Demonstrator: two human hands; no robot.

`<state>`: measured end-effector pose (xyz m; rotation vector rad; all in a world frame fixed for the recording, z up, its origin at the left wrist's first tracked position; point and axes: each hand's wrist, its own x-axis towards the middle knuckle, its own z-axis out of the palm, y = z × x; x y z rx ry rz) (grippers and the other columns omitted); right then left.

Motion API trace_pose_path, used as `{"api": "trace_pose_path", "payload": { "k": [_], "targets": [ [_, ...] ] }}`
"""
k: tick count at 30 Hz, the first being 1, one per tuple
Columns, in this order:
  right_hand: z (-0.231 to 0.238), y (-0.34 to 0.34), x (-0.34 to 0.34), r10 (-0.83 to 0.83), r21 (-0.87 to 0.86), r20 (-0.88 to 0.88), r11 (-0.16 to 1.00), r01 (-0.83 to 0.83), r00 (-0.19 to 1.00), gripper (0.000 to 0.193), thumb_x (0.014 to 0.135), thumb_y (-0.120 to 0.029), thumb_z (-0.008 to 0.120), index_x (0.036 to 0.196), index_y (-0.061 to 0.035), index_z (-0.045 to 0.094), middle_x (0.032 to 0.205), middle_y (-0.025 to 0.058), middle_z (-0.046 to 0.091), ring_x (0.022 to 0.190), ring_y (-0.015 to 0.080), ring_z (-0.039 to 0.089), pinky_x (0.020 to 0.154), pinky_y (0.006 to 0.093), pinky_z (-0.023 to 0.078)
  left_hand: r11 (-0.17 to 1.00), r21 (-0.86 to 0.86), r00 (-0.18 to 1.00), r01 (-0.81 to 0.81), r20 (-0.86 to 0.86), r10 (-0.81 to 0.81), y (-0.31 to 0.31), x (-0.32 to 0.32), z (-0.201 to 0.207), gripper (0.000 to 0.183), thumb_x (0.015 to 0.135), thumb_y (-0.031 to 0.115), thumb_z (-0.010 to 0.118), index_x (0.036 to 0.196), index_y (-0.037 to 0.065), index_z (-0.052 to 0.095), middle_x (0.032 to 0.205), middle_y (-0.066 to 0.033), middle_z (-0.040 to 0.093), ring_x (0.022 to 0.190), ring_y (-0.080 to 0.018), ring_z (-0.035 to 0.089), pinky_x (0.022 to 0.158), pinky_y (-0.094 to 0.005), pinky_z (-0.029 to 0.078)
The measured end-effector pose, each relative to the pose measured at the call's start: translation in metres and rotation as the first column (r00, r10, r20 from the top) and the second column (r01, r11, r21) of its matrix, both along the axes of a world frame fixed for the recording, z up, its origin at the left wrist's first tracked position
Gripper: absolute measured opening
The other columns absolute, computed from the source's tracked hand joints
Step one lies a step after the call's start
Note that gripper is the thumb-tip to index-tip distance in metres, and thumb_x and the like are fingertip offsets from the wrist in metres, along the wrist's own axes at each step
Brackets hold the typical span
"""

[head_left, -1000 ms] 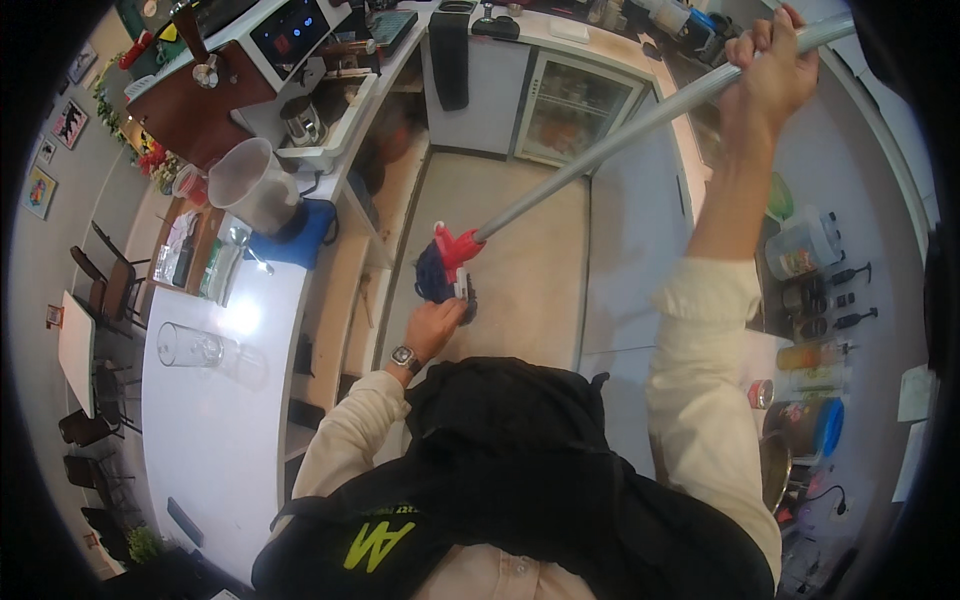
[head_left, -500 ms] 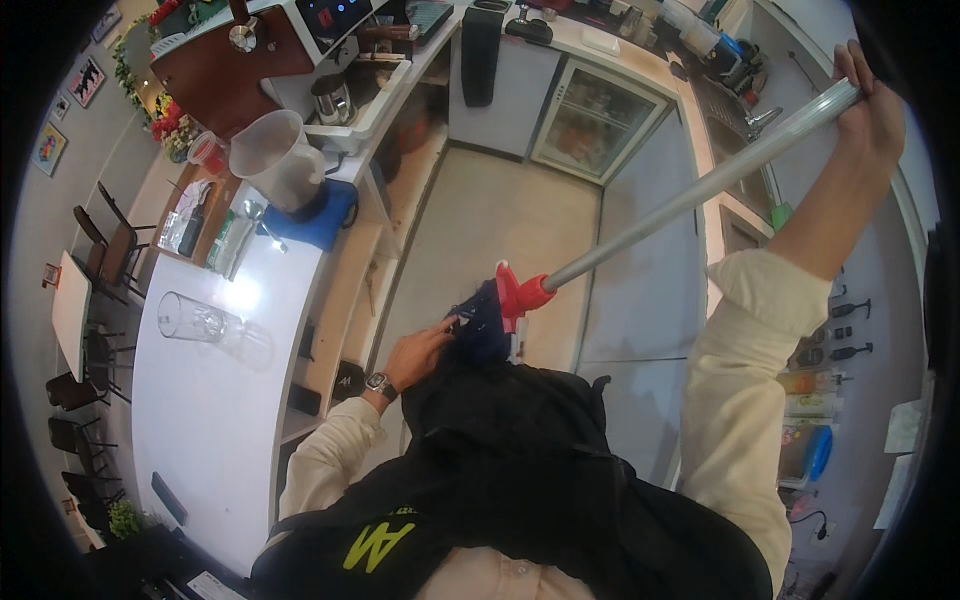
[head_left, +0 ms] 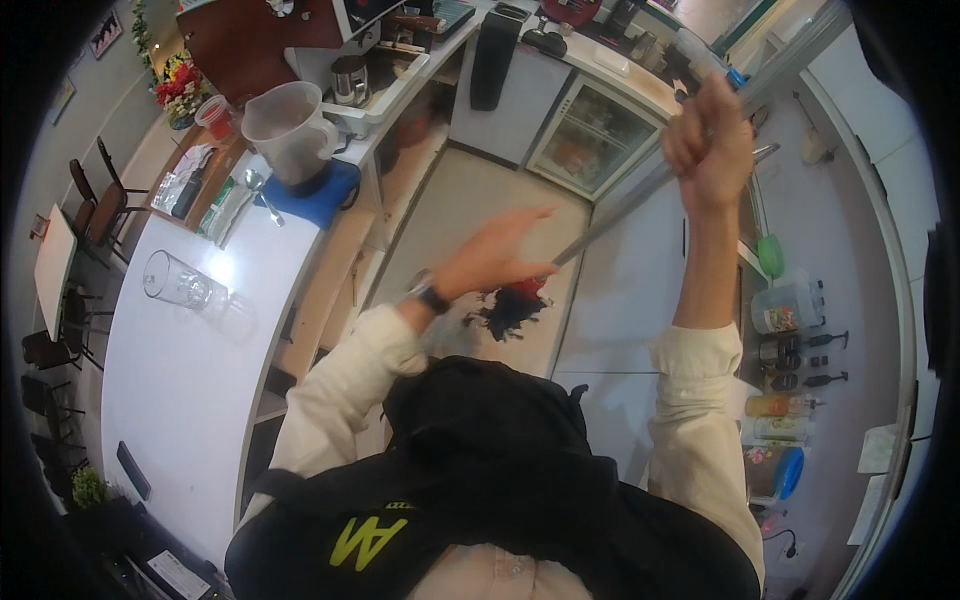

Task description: The person assembles a mop by attaching a blue mop head to a white handle. They insert the handle into the mop head, secure it with a red locking mechanism, and adjust the fabric strands to ensure a proper fit. The person then lifts the assembled mop to inspect the connection.

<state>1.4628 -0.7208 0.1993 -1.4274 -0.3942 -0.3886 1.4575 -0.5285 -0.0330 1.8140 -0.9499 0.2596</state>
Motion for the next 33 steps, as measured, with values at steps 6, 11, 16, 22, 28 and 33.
{"api": "trace_pose_path", "payload": {
  "k": [6, 11, 16, 22, 28, 33],
  "targets": [
    [0.000, 0.005, -0.003, 0.253, -0.169, 0.011, 0.954, -0.247, 0.967, 0.039, 0.102, -0.037, 0.056, 0.077, -0.0083, 0.047, 0.060, 0.0014, 0.043, 0.057, 0.0122, 0.047, 0.061, 0.0282, 0.043, 0.905, -0.298, 0.730, 0.305, -0.537, -0.423, -0.106, 0.040, 0.034, 0.044, 0.093, 0.049, 0.069, 0.098, 0.005, 0.070, 0.089, -0.0087, 0.069, 0.076, -0.0155, 0.060, 0.072, -0.0326, 0.050],
    [-0.009, -0.005, -0.036, -0.567, -0.094, 0.362, 0.767, 0.634, 0.740, 0.044, 0.100, -0.032, 0.063, 0.127, -0.0010, 0.047, 0.117, 0.0106, 0.054, 0.109, 0.0144, 0.052, 0.098, 0.0324, 0.042, 0.982, -0.188, 0.829, 0.030, -0.544, -0.130, -0.117, 0.048, 0.015, 0.043, 0.098, 0.044, 0.062, 0.080, 0.005, 0.068, 0.075, -0.0045, 0.064, 0.070, -0.0156, 0.058, 0.067, -0.0317, 0.046],
    [-0.038, 0.074, -0.136, 0.435, -0.520, -0.140, 0.732, -0.440, 0.890, 0.042, 0.095, -0.030, 0.068, 0.125, -0.0034, 0.055, 0.110, 0.0134, 0.061, 0.102, 0.0239, 0.060, 0.089, 0.0371, 0.047, 0.996, -0.025, 0.801, 0.089, -0.593, -0.087, -0.132, 0.055, 0.001, 0.045, 0.098, 0.045, 0.061, 0.078, 0.004, 0.069, 0.080, -0.0080, 0.068, 0.077, -0.0197, 0.064, 0.074, -0.0347, 0.049],
    [-0.039, 0.110, -0.158, 0.651, -0.390, -0.583, 0.300, -0.870, 0.486, 0.044, 0.095, -0.042, 0.067, 0.117, -0.0059, 0.053, 0.080, 0.0103, 0.060, 0.076, 0.0283, 0.062, 0.071, 0.0409, 0.047, 1.000, -0.012, 0.783, -0.003, -0.622, -0.005, -0.132, 0.054, -0.015, 0.048, 0.097, 0.049, 0.061, 0.078, 0.005, 0.069, 0.079, -0.0088, 0.067, 0.077, -0.0198, 0.062, 0.073, -0.0353, 0.048],
    [-0.057, 0.108, -0.173, 0.715, -0.366, -0.441, 0.408, -0.836, 0.542, 0.041, 0.092, -0.041, 0.070, 0.102, -0.0057, 0.052, 0.076, 0.0102, 0.058, 0.070, 0.0285, 0.059, 0.065, 0.0410, 0.046, 0.995, 0.082, 0.718, -0.050, -0.689, 0.093, -0.123, 0.057, -0.028, 0.048, 0.097, 0.050, 0.060, 0.083, 0.005, 0.068, 0.080, -0.0072, 0.067, 0.074, -0.0172, 0.060, 0.070, -0.0335, 0.046],
    [-0.057, 0.096, -0.191, 0.814, -0.427, -0.278, 0.370, -0.825, 0.510, 0.034, 0.091, -0.034, 0.070, 0.100, -0.0063, 0.052, 0.087, 0.0113, 0.060, 0.083, 0.0327, 0.062, 0.070, 0.0420, 0.047, 0.993, 0.023, 0.726, -0.119, -0.680, 0.103, -0.097, 0.059, -0.060, 0.046, 0.099, 0.051, 0.058, 0.088, 0.007, 0.067, 0.069, -0.0016, 0.059, 0.062, -0.0108, 0.052, 0.061, -0.0298, 0.042]
  ]
}}
